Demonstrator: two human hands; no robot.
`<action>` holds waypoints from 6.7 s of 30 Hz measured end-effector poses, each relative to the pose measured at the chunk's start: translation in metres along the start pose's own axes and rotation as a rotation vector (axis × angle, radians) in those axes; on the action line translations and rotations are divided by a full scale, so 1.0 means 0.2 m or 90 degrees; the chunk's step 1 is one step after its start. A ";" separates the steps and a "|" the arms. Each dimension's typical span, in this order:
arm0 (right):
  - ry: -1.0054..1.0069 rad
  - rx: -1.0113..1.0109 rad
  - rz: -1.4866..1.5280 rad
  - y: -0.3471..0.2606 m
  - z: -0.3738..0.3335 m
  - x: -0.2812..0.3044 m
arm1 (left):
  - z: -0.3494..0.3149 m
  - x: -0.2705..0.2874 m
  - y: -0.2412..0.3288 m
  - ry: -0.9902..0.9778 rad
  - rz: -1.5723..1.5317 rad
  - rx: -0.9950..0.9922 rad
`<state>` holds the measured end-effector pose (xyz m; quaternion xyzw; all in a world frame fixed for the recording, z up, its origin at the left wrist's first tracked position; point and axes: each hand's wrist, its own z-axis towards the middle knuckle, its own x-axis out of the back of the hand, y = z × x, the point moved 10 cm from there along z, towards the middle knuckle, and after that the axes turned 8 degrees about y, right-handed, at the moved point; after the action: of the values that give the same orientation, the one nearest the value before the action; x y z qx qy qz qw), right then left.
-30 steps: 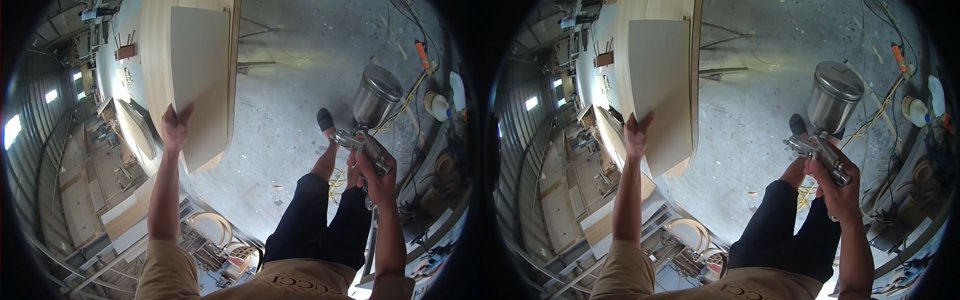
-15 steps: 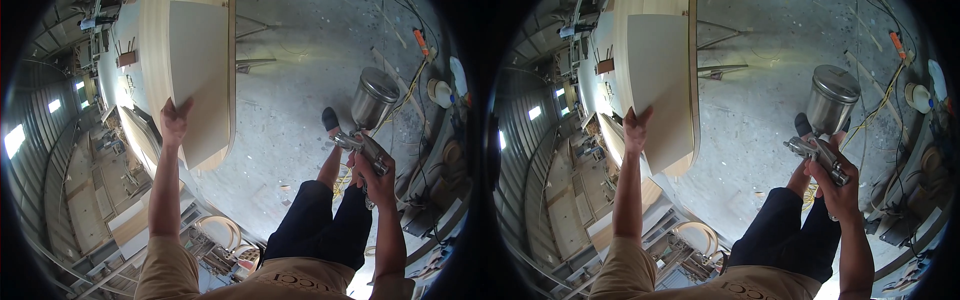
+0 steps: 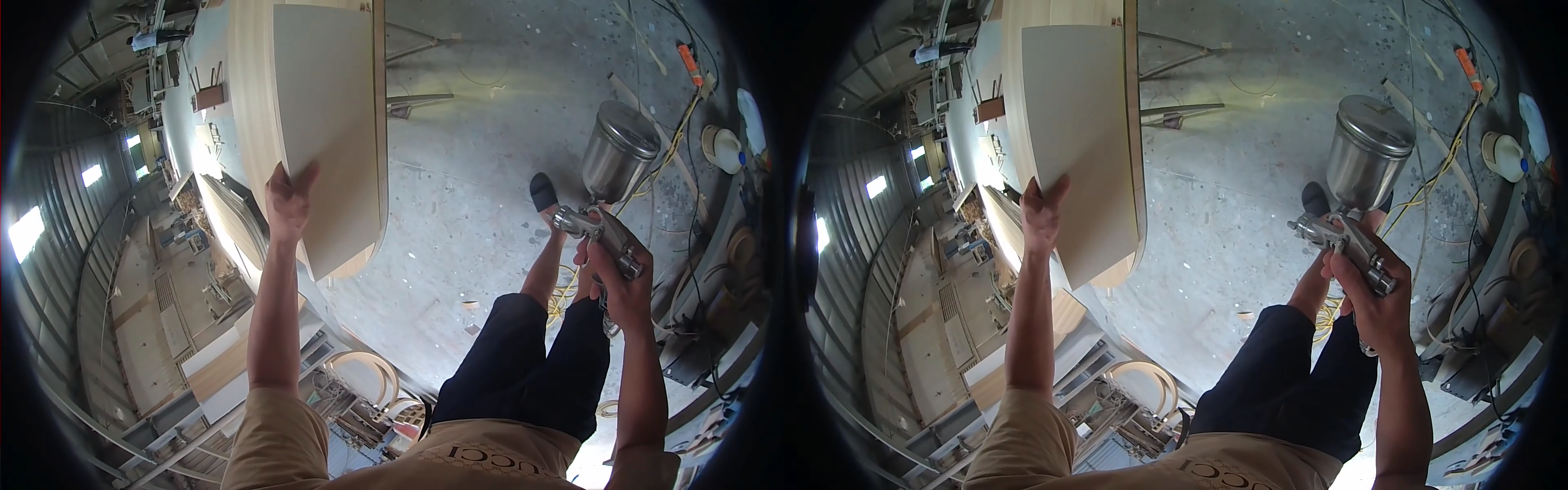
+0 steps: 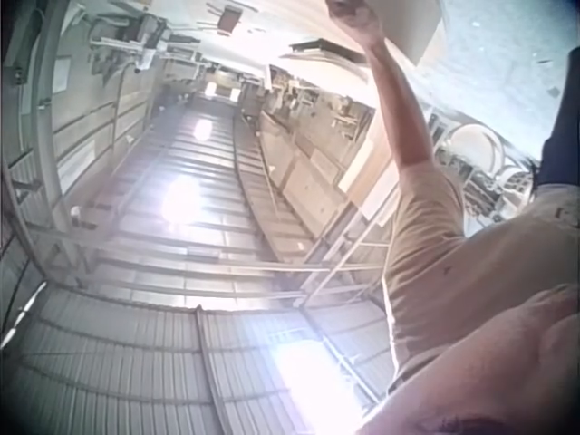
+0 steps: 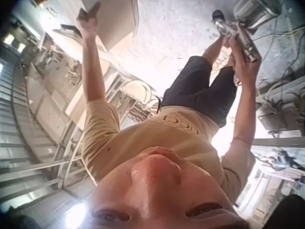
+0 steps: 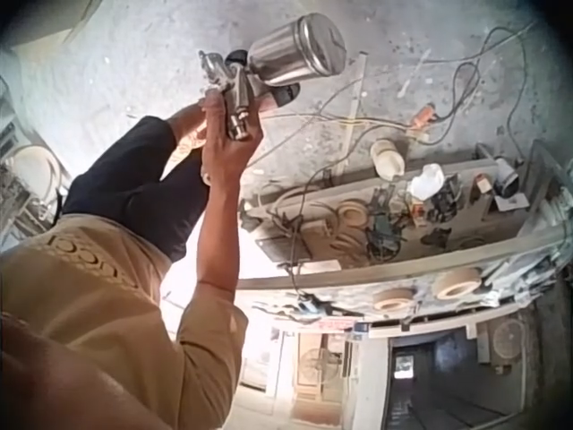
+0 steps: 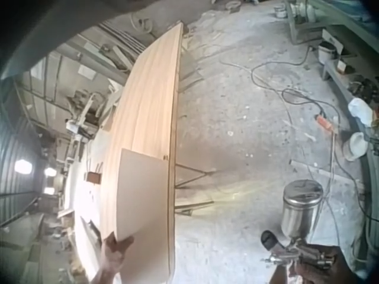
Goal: Varnishing wooden furniture components using a spray gun in a workshop.
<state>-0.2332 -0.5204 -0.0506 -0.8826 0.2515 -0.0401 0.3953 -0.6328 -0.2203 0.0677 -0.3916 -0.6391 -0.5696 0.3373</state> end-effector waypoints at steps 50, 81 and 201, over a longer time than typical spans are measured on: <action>-0.092 0.234 0.008 -0.32 0.44 -0.41 | -0.04 0.01 -0.01 0.032 0.059 -0.002; -0.089 0.211 -0.006 -0.38 0.51 -0.31 | -0.06 0.00 -0.05 0.042 0.059 0.028; 0.048 0.233 -0.032 -0.59 0.68 -0.26 | -0.06 0.01 -0.06 0.037 0.042 0.030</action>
<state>-0.1938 -0.3371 -0.0531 -0.7997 0.2328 -0.1281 0.5384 -0.6448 -0.2322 0.0648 -0.3880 -0.6292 -0.5536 0.3835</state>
